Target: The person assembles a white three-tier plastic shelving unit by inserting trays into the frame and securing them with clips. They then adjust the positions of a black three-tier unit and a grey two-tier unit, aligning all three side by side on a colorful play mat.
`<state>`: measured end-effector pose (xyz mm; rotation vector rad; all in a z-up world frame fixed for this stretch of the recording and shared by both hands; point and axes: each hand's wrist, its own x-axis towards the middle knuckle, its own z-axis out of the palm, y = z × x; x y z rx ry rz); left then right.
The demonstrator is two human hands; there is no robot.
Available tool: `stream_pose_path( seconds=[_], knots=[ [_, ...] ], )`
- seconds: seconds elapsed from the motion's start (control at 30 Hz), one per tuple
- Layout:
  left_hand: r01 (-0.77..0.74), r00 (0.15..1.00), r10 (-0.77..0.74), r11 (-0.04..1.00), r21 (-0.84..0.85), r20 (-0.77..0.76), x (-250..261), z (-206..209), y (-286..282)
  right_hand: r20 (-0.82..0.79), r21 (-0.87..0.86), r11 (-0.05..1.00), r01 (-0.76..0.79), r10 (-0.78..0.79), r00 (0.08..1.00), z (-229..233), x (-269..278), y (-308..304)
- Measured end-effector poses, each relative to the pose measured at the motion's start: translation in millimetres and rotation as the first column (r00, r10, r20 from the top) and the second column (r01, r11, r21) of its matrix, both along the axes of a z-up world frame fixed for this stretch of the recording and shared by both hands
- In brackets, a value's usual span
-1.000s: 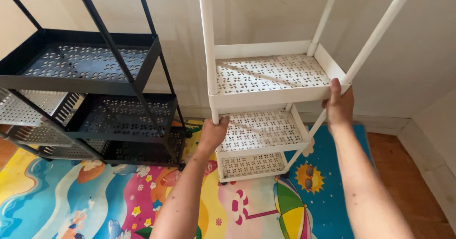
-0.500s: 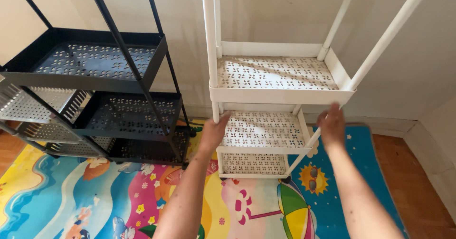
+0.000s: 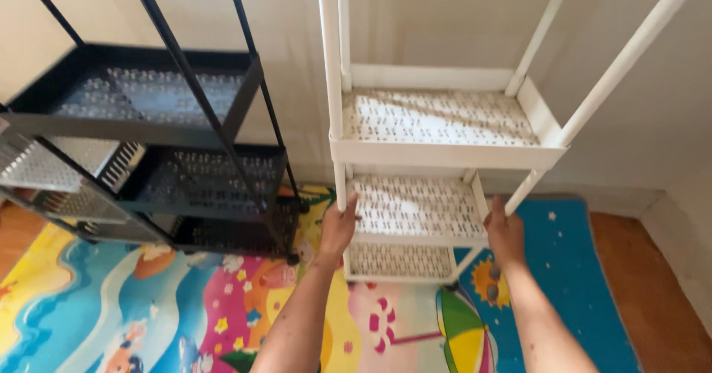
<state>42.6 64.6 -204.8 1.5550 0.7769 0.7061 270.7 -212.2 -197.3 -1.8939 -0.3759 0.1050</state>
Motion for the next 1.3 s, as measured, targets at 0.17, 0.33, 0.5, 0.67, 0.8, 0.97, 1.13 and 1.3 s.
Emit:
stream_pose_path(
  seconds=[0.17,0.33,0.5,0.67,0.8,0.97,1.13,1.3],
  knots=[
    [0.065,0.997,-0.069,0.992,0.107,0.039,9,12,18,-0.052,0.009,0.999,0.035,-0.035,0.998,16,5,1],
    [0.1,0.993,-0.092,0.989,0.109,-0.076,14,20,25,-0.063,0.042,0.999,-0.025,0.028,0.998,17,12,-6],
    [0.098,0.992,-0.089,0.99,0.1,-0.091,15,36,26,-0.053,0.037,0.999,-0.005,0.007,0.999,23,13,-1],
    [0.104,0.993,-0.098,0.992,0.078,-0.071,12,26,27,-0.065,0.096,0.995,-0.032,0.038,0.997,19,12,1],
    [0.073,0.993,-0.067,0.996,0.06,-0.094,7,20,19,-0.076,0.105,0.994,0.024,-0.016,0.997,25,-3,-3],
    [0.063,0.998,-0.064,0.996,0.057,0.019,6,23,13,-0.058,0.121,0.98,0.156,-0.15,0.987,43,-18,1],
    [0.046,0.992,-0.056,0.995,0.092,0.115,3,-1,1,-0.049,0.263,0.951,0.164,-0.157,0.986,17,-11,1],
    [-0.034,0.994,0.021,0.993,0.117,0.108,19,10,7,-0.051,0.31,0.941,0.135,-0.125,0.991,15,5,20]
  ],
)
